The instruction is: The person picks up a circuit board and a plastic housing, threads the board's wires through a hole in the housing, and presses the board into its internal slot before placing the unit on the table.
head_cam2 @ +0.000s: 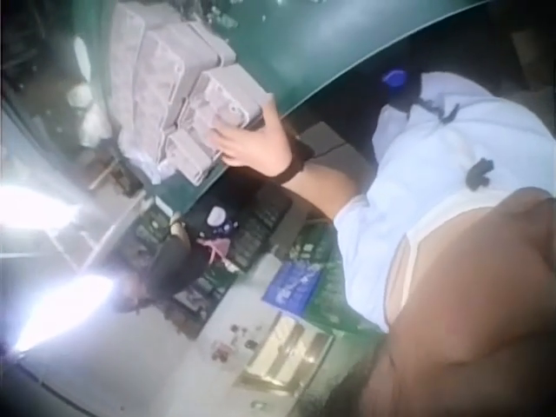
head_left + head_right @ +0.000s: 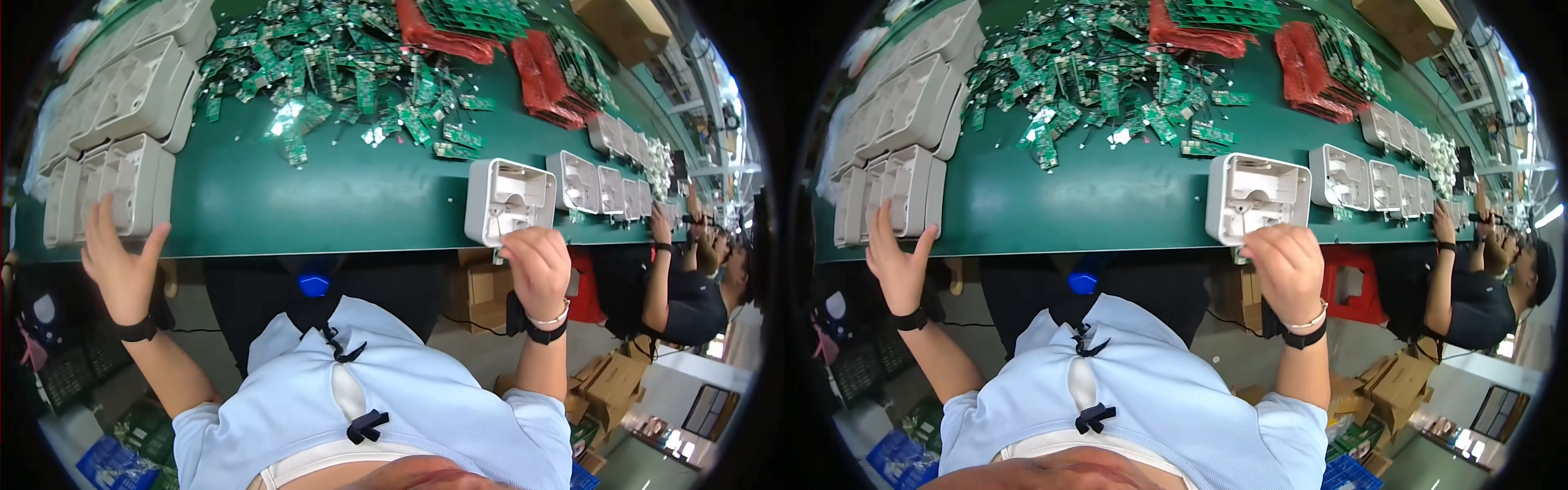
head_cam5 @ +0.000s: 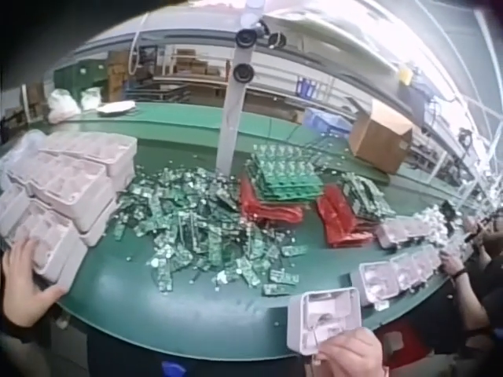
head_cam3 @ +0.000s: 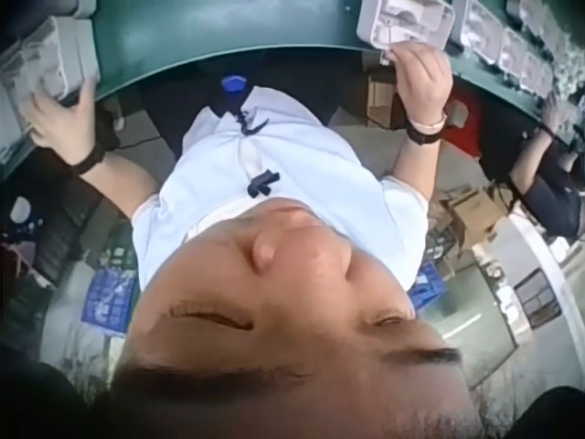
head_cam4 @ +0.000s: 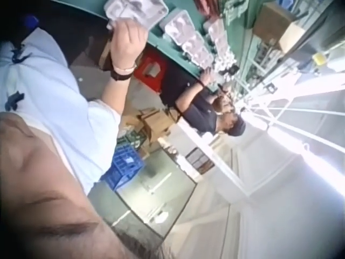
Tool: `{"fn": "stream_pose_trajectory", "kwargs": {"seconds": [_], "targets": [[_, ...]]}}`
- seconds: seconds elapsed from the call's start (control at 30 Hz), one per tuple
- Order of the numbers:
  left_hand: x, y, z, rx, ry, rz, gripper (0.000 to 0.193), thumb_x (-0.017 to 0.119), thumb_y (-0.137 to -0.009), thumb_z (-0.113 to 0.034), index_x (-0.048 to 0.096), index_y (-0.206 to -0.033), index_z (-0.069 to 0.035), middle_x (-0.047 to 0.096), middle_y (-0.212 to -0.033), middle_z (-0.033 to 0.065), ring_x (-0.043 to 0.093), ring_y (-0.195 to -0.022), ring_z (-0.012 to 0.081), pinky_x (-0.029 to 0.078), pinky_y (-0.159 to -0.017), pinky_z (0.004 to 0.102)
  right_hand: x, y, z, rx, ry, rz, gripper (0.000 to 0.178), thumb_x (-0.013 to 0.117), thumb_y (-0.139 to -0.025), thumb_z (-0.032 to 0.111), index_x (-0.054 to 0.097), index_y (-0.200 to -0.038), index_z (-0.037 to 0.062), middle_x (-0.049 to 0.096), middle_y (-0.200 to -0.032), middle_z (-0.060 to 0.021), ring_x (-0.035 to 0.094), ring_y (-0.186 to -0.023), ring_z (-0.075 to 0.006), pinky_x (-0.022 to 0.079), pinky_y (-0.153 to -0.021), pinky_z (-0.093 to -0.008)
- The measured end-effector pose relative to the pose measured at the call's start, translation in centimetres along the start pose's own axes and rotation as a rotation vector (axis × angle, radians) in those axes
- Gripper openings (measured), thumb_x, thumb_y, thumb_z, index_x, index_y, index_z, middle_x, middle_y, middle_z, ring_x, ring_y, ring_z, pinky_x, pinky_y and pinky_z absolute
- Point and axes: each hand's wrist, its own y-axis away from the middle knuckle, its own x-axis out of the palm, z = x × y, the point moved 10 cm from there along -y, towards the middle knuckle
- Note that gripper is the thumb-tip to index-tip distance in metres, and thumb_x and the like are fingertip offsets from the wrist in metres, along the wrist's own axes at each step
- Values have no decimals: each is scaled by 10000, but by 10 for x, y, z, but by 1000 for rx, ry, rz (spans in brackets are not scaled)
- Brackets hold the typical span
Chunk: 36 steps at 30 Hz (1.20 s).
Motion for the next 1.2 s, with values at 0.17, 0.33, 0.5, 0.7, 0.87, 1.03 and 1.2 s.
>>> {"fn": "stream_pose_trajectory", "kwargs": {"seconds": [0.17,0.33,0.5,0.7,0.87,1.03,1.2], "targets": [[17,-3,16,-49,-21,-16,847,785,-883,-600,486,-1580,-222,508,-1607,145,455,-1496,352,231,-1172,747,-5,13,-35,36,68,-22,210,819,-801,7,747,-997,19,729,-963,-106,680,-875,-317,520,-764,-404],[18,-6,22,-144,-79,89,840,796,-879,-589,507,-1566,-201,512,-1610,132,471,-1486,337,228,-1181,730,2,14,-57,20,107,24,204,812,-815,0,745,-1007,23,733,-990,-103,681,-913,-316,525,-795,-411],[20,-6,32,-182,-40,80,818,846,-821,-574,617,-1430,-77,550,-1572,177,513,-1449,356,260,-1186,690,4,17,-70,46,213,110,201,784,-858,23,734,-1053,24,730,-1065,-100,677,-995,-325,520,-861,-431],[8,2,34,-100,129,-79,673,897,-799,-439,683,-1252,9,635,-1482,187,576,-1382,371,325,-1190,585,5,7,-52,73,385,180,219,712,-926,17,723,-1145,22,715,-1188,-122,661,-1105,-348,516,-935,-448],[-6,7,28,9,295,-173,592,919,-768,-311,672,-1198,13,649,-1461,193,597,-1333,391,397,-1137,528,2,-28,-20,203,57,-7,283,693,-940,8,703,-1223,11,698,-1260,-156,667,-1145,-342,542,-915,-391],[-17,9,15,38,439,-199,559,923,-725,-241,661,-1145,19,658,-1440,207,627,-1205,419,454,-1058,489,84,-92,-1,436,-850,56,363,710,-969,55,671,-1326,1,634,-1411,-184,661,-1174,-259,561,-902,-366],[-31,14,9,39,406,-187,614,944,-672,-316,670,-1113,13,682,-1384,206,632,-1141,418,470,-1019,484,151,-140,-33,532,-821,270,447,737,-1000,154,637,-1423,50,448,-1617,-133,646,-1121,-143,522,-945,-303]]}}
